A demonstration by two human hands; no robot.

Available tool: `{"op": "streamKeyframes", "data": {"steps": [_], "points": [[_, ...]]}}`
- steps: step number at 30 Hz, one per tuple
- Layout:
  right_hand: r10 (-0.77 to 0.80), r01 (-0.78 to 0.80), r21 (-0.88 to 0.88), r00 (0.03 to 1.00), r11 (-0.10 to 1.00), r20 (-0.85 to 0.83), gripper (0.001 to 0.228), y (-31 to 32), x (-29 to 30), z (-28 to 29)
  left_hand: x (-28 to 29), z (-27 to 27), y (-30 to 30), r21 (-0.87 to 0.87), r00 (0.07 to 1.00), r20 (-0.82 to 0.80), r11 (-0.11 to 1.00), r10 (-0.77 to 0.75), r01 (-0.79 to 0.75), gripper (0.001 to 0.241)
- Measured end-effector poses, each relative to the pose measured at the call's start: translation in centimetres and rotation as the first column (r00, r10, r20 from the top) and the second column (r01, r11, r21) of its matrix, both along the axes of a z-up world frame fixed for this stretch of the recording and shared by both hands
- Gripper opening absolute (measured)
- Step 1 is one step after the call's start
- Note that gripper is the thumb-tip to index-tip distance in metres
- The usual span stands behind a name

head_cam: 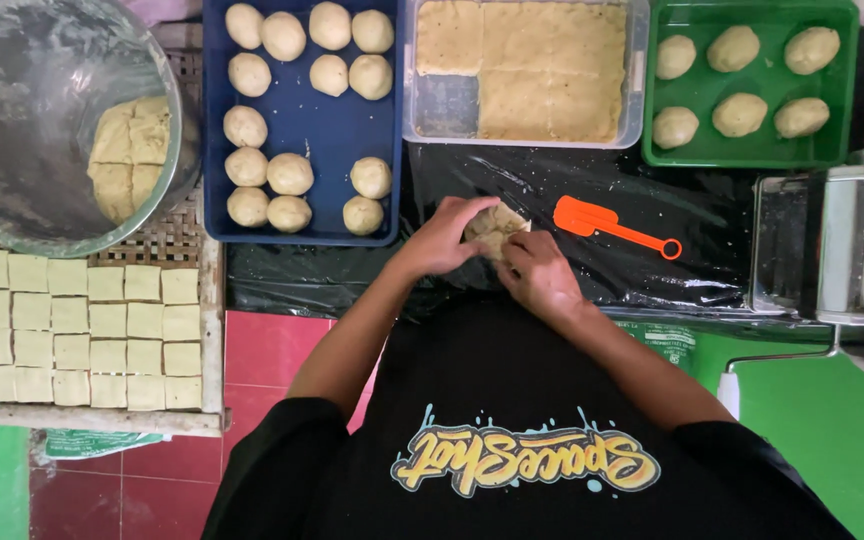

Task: Rolling pieces of dough into smooth, uniform balls by hand.

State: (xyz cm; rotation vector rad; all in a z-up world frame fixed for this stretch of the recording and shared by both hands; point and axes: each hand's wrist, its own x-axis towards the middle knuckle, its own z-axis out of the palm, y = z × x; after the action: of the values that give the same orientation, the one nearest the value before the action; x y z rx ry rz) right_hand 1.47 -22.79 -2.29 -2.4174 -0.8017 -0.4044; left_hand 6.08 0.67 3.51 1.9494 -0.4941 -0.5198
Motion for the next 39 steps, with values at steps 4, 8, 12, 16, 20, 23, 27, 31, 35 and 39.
{"op": "streamKeyframes", "data": {"steps": [4,8,12,16,20,23,27,31,35,39], "points": [[0.006,-0.007,-0.003,0.977,1.0,-0.211,0.012,-0.1,1.6,2.0,-0.2,0.9,-0.4,0.012,0.992,-0.123,0.999,0.035,-0.034,0.081],[-0.107,0.07,-0.086,0.812,0.994,-0.573,0.041,0.4,4.5,4.2,-0.2,-1.1,-0.8,0.069,0.997,-0.001,0.995,0.077,-0.077,0.081],[-0.175,0.119,-0.128,0.693,0.985,-0.699,0.059,0.8,6.5,5.3,-0.4,-0.4,-0.8,0.087,0.993,0.038,0.99,0.109,-0.112,0.083],[-0.136,0.002,-0.184,0.683,0.983,-0.717,0.055,0.5,8.6,3.6,-1.0,-3.3,-0.8,0.029,0.985,0.11,0.99,0.134,-0.138,0.082],[-0.191,-0.041,-0.308,0.704,0.951,-0.684,0.036,0.4,9.1,4.7,-1.8,-4.5,-1.1,-0.018,0.934,0.301,0.98,0.195,-0.199,0.085],[-0.209,-0.031,-0.337,0.73,0.941,-0.651,0.037,0.1,8.7,3.4,-2.1,-8.3,-1.2,0.04,0.867,0.464,0.973,0.184,-0.228,0.087],[-0.05,-0.075,-0.192,0.815,0.979,-0.577,0.039,-0.7,6.8,0.7,-2.3,-8.8,-1.5,0.146,0.845,0.519,0.961,0.128,-0.235,0.082],[-0.007,-0.028,-0.038,0.706,0.999,-0.708,0.041,-1.7,5.6,6.8,-2.6,-7.1,-1.7,0.174,0.853,0.504,0.952,0.132,-0.25,0.079],[-0.05,-0.056,-0.118,0.674,0.991,-0.737,0.078,-3.0,4.7,6.9,-3.2,-7.4,-1.9,0.221,0.857,0.491,0.93,0.154,-0.293,0.092],[-0.103,0.054,-0.088,0.634,0.995,-0.766,0.072,-2.1,4.3,5.4,-3.2,-7.5,-2.5,0.207,0.867,0.436,0.911,0.241,-0.357,0.075]]}}
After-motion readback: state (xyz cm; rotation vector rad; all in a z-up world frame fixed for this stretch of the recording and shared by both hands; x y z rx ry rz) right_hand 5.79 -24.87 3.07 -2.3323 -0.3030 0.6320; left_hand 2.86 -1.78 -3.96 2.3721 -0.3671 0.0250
